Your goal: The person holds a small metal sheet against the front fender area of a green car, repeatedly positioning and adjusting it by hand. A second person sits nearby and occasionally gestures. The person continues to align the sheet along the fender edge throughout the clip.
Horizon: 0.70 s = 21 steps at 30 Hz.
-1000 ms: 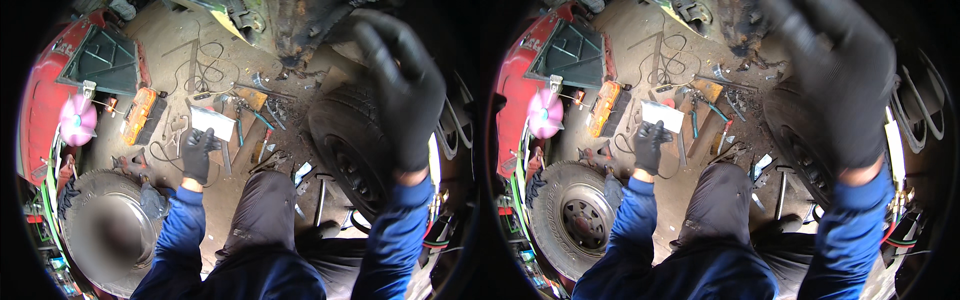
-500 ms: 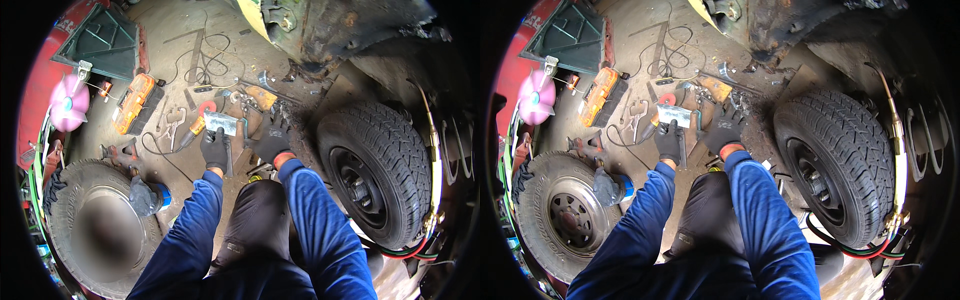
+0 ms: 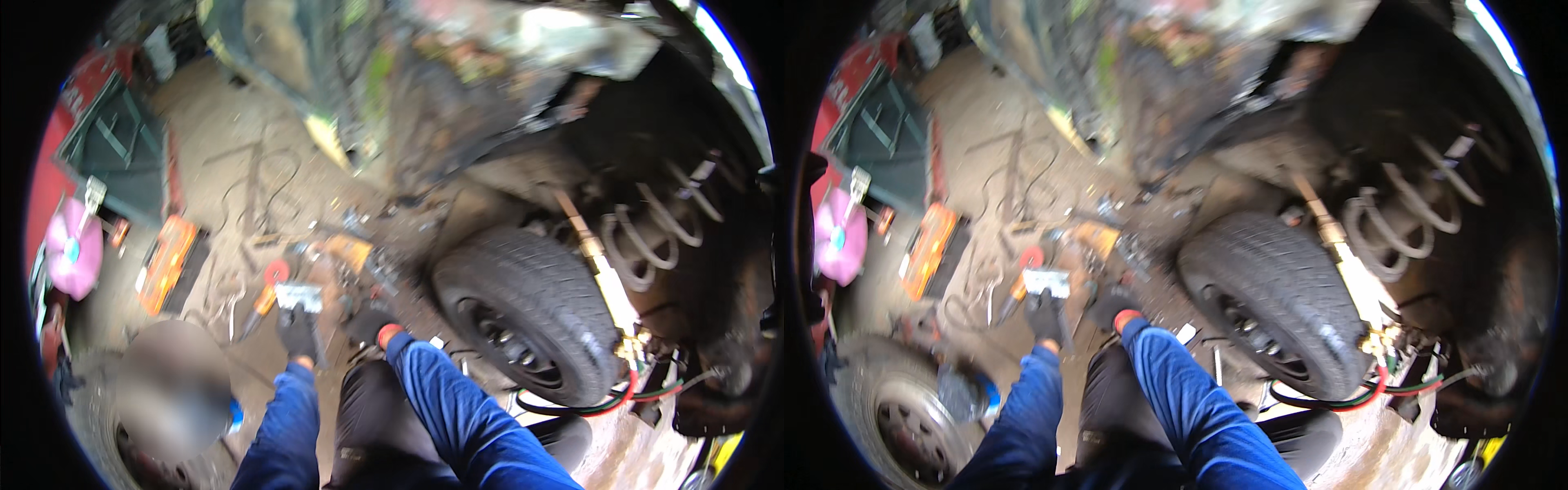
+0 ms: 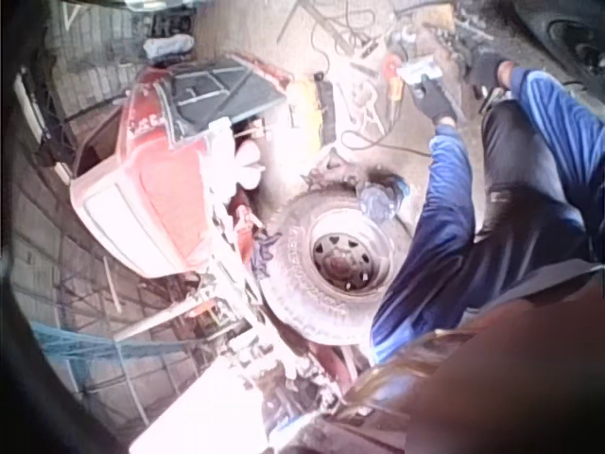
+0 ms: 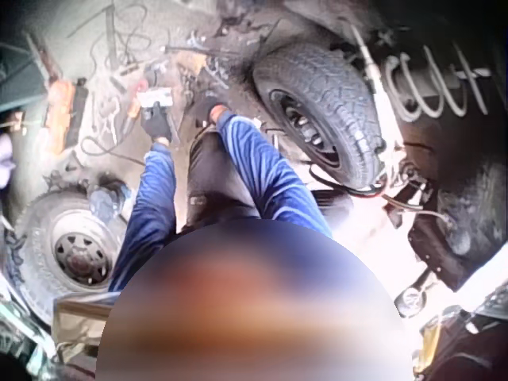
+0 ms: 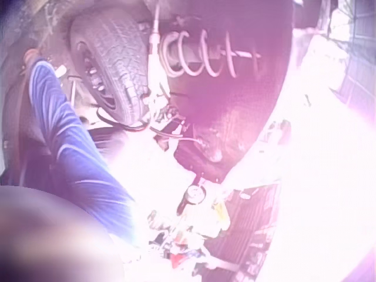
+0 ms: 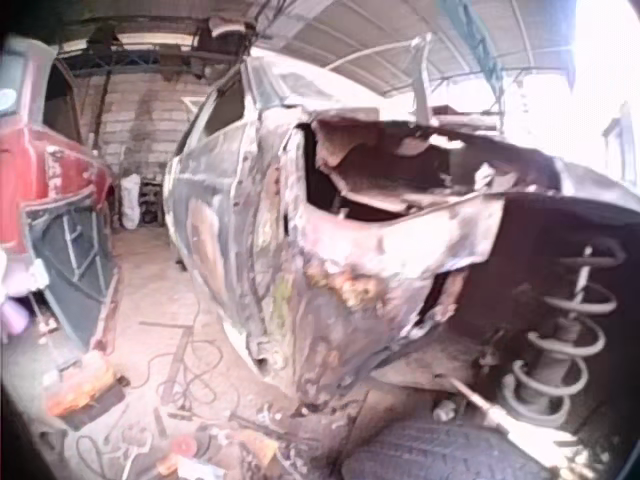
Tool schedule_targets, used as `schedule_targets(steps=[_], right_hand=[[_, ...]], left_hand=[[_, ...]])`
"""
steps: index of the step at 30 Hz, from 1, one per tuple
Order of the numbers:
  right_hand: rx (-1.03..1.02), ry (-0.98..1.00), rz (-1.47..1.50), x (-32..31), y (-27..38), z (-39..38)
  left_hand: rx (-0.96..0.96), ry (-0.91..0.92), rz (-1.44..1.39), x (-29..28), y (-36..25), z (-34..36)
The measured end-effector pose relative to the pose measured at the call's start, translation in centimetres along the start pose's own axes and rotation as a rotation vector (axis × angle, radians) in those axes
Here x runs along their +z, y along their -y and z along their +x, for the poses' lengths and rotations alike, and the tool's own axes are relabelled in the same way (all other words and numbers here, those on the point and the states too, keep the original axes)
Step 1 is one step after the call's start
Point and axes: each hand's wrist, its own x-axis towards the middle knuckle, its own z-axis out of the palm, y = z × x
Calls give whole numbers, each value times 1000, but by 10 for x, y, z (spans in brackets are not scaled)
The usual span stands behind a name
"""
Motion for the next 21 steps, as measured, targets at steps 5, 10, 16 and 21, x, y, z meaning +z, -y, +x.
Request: schedule_targets(steps=[5,10,16,21], right_hand=[[-203,228,995,-86,-37,-109],[-386,197,1058,-120,-78,-250],[-45,292,1358,-79,-96,-274],[-189,-27,706,-75,-89,-257]], left_hand=[[-10,49,-37,-14,20,21],[-201,37,10,-8,-2,27],[220,213,60,131,-178,-13],[458,666,109,244,-337,-61]])
